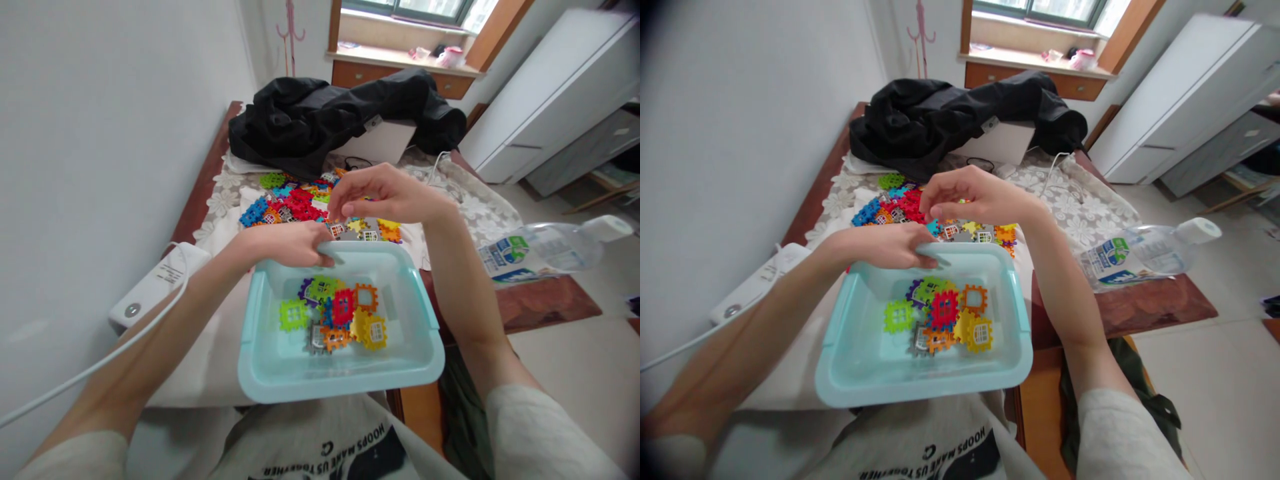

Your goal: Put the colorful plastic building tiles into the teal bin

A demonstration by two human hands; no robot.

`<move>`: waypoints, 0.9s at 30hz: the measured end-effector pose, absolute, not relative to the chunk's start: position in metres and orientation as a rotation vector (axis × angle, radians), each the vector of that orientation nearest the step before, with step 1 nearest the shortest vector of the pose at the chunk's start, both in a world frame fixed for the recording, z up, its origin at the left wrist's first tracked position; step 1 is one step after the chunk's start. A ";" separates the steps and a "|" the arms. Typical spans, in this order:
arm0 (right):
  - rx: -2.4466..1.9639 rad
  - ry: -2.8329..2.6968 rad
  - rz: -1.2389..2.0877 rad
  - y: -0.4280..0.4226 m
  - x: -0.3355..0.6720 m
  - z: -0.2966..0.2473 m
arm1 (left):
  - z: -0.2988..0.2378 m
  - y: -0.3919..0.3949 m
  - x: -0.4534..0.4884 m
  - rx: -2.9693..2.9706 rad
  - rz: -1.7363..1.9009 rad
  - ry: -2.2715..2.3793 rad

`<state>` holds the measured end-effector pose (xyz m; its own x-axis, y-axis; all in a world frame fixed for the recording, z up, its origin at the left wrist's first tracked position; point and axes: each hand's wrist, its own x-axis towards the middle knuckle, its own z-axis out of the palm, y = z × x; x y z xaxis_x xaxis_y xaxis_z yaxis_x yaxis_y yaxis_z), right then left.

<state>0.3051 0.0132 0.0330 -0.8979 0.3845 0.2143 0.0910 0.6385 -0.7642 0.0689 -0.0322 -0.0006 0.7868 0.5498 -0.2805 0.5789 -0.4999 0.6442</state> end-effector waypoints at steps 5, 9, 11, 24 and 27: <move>-0.865 -2.668 0.633 0.064 0.302 -0.039 | 0.000 -0.029 0.073 2.164 -0.123 0.801; -1.108 -2.881 0.553 0.081 0.296 -0.071 | -0.002 -0.028 0.073 2.170 -0.126 0.779; -1.107 -2.913 0.517 0.082 0.295 -0.072 | -0.002 -0.029 0.073 2.171 -0.125 0.776; -1.057 -2.528 0.446 0.083 0.304 -0.048 | -0.002 -0.028 0.072 2.167 -0.111 0.771; -0.932 -2.386 0.649 0.077 0.309 -0.032 | -0.002 -0.028 0.072 2.166 -0.100 0.770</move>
